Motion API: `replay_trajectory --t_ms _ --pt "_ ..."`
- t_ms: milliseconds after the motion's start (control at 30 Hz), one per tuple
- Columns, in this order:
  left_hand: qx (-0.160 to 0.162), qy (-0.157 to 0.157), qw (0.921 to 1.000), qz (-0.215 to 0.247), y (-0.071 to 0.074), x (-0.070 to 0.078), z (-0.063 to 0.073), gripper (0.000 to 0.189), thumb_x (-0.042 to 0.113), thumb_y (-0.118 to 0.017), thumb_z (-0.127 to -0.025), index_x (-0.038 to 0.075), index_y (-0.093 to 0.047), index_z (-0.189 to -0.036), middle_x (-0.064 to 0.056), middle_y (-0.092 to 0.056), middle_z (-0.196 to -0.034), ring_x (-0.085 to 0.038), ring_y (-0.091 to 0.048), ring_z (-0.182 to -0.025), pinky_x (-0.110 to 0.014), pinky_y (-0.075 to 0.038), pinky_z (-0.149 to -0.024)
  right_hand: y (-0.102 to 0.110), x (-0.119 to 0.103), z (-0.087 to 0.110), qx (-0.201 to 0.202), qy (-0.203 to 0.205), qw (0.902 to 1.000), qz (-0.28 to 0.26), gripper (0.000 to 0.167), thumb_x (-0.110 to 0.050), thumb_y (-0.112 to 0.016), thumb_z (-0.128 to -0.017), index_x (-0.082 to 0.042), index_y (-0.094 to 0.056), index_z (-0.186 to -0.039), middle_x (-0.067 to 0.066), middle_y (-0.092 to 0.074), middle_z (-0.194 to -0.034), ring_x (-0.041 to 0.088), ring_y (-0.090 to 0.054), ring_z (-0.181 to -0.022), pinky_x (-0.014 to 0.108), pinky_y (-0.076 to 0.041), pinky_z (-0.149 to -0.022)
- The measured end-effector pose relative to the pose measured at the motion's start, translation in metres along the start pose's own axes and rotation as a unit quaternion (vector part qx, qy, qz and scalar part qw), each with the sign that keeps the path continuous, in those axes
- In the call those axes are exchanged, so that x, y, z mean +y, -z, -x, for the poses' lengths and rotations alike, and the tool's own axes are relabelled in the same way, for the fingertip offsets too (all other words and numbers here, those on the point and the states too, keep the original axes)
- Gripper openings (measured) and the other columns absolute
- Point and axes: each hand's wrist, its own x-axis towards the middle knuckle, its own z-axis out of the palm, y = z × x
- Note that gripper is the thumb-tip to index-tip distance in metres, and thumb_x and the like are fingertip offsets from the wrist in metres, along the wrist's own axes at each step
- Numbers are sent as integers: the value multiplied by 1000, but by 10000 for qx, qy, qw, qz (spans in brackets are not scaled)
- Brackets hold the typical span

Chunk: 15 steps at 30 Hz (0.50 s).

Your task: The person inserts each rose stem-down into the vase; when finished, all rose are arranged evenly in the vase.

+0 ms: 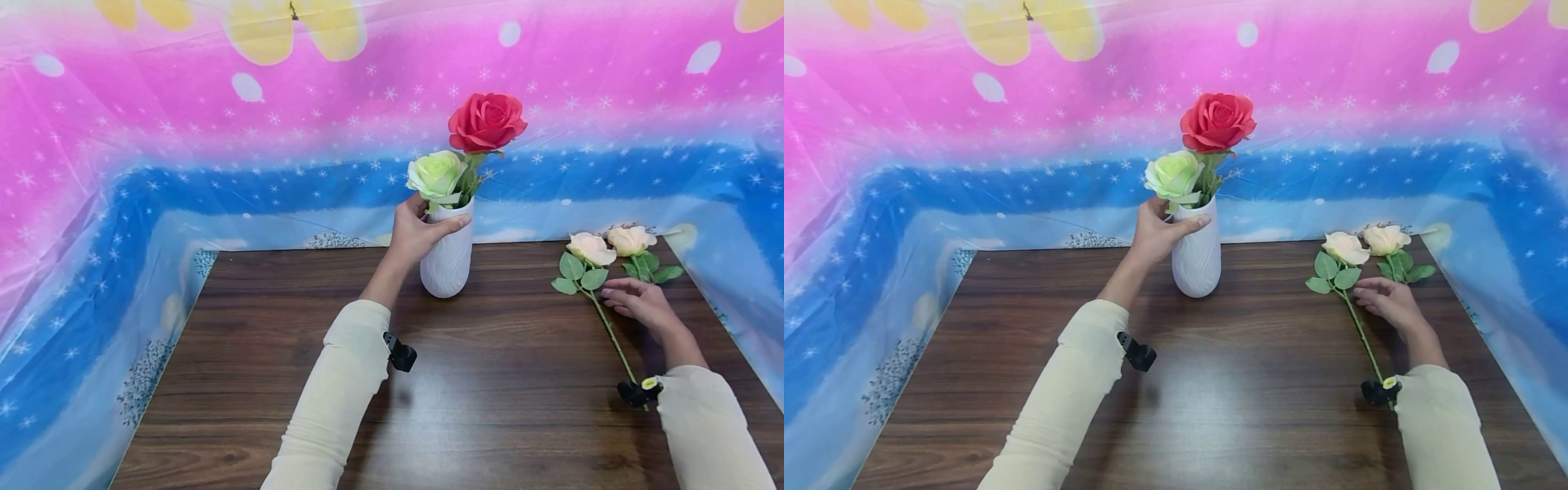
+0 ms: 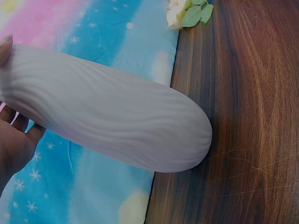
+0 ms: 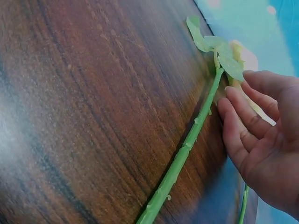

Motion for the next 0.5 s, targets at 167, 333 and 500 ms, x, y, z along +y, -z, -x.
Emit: replay_trajectory --t_ms 167,333,500 --pt "2 20 10000 -5 0 0 0 52 14 -85 -83 9 -65 -131 -12 -69 -131 -22 -67 -118 -38 -58 -97 0 -1 -2 -214 -121 9993 280 36 -34 -63 -101 -7 -58 -125 -35 -60 -88 -13 -63 -84 12 -56 -77" --pt "9 29 10000 5 0 1 0 52 13 -85 -83 9 -65 -131 -12 -69 -131 -22 -67 -118 -37 -58 -97 0 -2 -2 -382 -174 9967 699 54 -31 -66 -100 8 -52 -135 -33 -59 -89 -15 -60 -85 13 -56 -77" --pt "-1 25 10000 4 0 1 0 52 13 -85 -83 8 -65 -130 -12 -69 -131 -22 -67 -117 -37 -58 -96 0 -7 0 -445 -225 9928 1090 57 -31 -66 -100 12 -53 -135 -22 -62 -95 -15 -59 -83 15 -56 -76"
